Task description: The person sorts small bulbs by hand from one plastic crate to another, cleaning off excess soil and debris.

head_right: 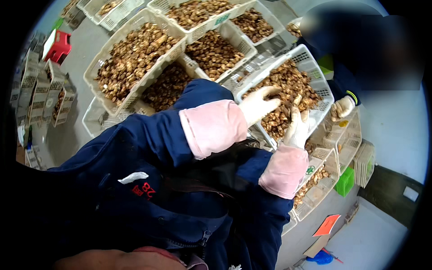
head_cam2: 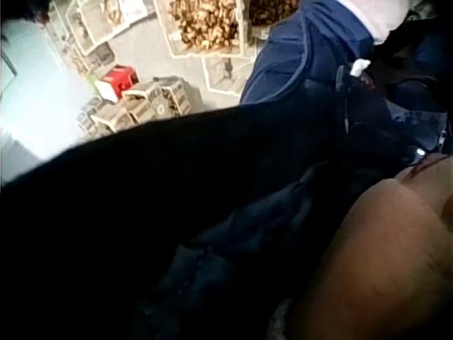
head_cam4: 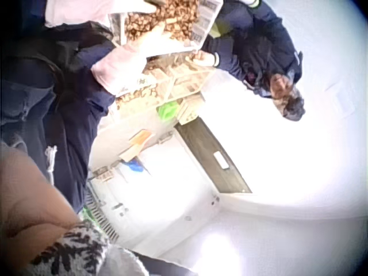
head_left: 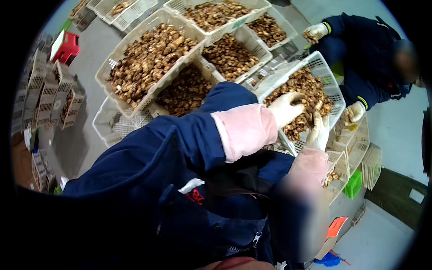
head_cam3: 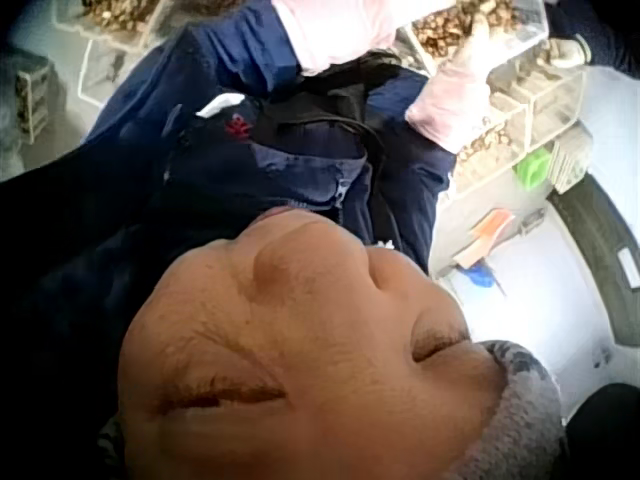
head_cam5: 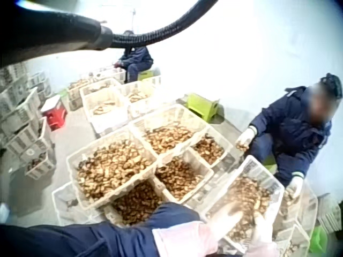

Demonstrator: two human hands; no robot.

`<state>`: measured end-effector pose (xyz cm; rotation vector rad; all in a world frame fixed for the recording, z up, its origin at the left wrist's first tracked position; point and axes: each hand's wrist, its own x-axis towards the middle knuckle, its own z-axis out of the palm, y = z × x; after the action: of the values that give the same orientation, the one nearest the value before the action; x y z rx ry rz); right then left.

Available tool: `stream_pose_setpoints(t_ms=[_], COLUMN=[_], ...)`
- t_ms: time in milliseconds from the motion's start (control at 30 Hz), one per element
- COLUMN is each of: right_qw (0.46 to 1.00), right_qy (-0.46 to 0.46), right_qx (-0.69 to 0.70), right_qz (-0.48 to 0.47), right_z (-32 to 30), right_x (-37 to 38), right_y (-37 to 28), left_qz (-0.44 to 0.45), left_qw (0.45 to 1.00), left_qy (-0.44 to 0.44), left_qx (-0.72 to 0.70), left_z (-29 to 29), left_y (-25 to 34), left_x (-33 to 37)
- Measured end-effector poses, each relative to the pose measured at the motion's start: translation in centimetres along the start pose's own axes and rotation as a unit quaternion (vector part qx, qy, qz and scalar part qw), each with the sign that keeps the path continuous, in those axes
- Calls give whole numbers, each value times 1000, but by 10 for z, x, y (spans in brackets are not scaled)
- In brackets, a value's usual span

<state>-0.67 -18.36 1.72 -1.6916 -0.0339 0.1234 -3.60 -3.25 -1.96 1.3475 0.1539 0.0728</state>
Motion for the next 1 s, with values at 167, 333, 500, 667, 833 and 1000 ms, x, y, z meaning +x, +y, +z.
stream_pose_setpoints(t_ms=[167,333,500,667,833,1000], right_qw=[965,952,908,839,864,923], right_qy=[28,5,-15,17,57,37], right_qx=[-260,-262,-383,-437,-415,-316], right_qz=[14,-158,-167,-323,-278,-214], right_z=[36,22,34,31,14,15], right_x=[-12,-3,-28,-20,-25,-30], right_y=[5,44,-21,-2,-6,-5], left_qz=[-104,-107,-78,-65,-49,-74], left_qw=[989,973,971,937,926,884], left_qy=[-61,-96,-135,-56,-91,-120], left_qx=[-83,-180,-180,-339,-363,-447], left_z=[-3,3,23,14,24,24], left_y=[30,9,6,3,1,2], left_x=[-6,6,5,8,9,11])
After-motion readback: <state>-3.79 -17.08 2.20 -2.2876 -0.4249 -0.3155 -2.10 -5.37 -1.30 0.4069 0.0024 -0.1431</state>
